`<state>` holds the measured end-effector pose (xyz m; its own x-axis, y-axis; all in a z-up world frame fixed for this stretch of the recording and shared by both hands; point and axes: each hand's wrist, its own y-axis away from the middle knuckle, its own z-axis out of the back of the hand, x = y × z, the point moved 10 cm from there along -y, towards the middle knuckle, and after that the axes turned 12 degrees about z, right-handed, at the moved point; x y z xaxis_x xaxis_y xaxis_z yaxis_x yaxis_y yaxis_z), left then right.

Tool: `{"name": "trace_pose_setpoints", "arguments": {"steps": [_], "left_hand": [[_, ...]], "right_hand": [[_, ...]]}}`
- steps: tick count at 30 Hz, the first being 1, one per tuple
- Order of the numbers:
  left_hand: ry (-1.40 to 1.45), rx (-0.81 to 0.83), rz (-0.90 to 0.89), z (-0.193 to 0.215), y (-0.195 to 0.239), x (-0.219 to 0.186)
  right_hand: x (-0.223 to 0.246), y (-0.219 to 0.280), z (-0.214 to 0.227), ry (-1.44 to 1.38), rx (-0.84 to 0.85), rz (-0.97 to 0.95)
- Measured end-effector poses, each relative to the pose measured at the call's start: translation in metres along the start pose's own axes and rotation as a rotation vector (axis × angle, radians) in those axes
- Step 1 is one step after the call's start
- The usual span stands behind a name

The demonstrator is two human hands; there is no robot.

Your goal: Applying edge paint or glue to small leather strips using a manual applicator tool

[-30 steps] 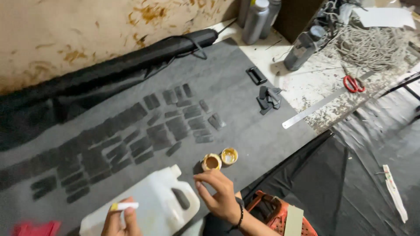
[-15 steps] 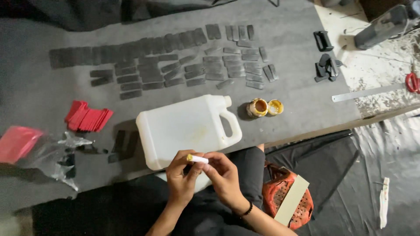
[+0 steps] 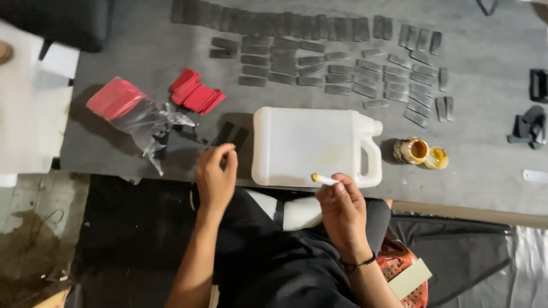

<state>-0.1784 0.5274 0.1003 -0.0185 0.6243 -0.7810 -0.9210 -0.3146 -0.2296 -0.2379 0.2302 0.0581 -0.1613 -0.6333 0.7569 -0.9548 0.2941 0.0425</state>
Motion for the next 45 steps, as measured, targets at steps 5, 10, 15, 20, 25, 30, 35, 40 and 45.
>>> {"name": "trace_pose_setpoints", "arguments": {"steps": [5, 10, 15, 20, 25, 30, 35, 40, 45], "left_hand": [[-0.253, 0.071, 0.234, -0.017, -0.037, 0.057], [-0.314, 0.092, 0.221, -0.030, -0.047, 0.074], [-0.089, 0.006, 0.120, -0.015, -0.047, 0.068], [0.257, 0.236, 0.017, -0.019, -0.023, -0.039], [0.196, 0.385, -0.288, -0.082, 0.004, -0.111], [0.070, 0.269, -0.415, -0.107, 0.007, -0.109], [0.126, 0.286, -0.360, -0.086, 0.003, -0.116], [0.123, 0.331, -0.444, -0.089, 0.008, -0.114], [0.119, 0.317, -0.491, -0.084, 0.008, -0.121]], "right_hand": [[-0.004, -0.004, -0.014, 0.051, 0.012, 0.030], [-0.007, 0.001, -0.009, 0.043, -0.033, 0.030], [0.002, 0.002, -0.001, 0.019, -0.089, 0.052], [0.016, -0.003, 0.020, 0.035, -0.172, 0.123], [0.014, -0.010, 0.047, -0.048, -0.194, 0.127], [0.018, -0.001, 0.057, -0.125, -0.247, 0.090], [0.020, 0.003, 0.079, -0.159, -0.298, 0.095], [0.032, -0.009, 0.112, -0.142, -0.360, 0.133], [0.061, -0.019, 0.129, -0.101, -0.420, 0.190]]}}
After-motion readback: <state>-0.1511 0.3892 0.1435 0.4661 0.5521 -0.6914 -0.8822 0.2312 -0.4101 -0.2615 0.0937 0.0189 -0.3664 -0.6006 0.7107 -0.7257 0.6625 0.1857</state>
